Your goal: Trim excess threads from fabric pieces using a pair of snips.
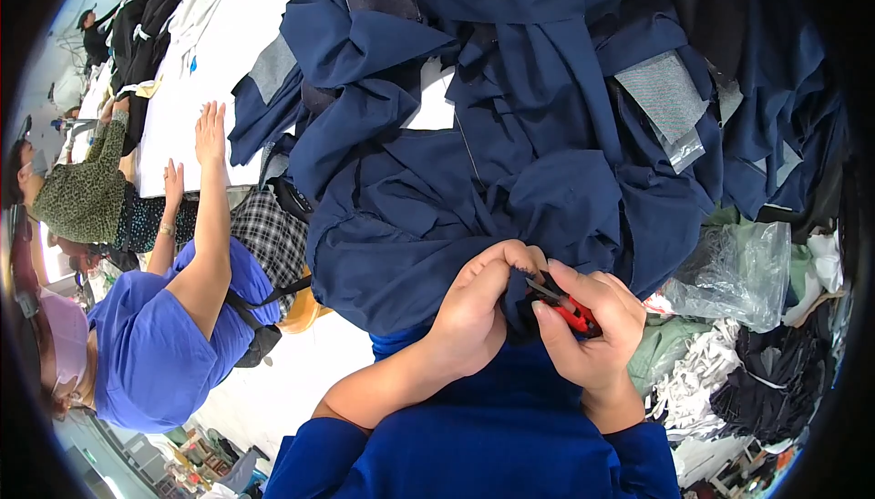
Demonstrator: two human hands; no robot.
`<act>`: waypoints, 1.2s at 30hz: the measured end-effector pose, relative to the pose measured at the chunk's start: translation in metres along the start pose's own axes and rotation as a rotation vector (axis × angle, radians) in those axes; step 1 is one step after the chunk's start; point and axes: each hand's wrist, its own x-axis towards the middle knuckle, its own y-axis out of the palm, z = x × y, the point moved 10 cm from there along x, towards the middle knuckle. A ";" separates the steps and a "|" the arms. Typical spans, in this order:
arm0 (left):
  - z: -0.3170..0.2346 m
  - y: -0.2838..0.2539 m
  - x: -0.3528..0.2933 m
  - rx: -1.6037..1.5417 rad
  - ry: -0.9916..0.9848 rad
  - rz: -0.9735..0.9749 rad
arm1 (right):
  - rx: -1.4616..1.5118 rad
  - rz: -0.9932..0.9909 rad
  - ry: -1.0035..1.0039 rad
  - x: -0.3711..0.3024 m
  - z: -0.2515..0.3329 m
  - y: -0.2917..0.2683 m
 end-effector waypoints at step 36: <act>0.013 -0.001 -0.006 0.140 -0.147 -0.064 | 0.289 0.007 0.088 -0.004 -0.024 0.008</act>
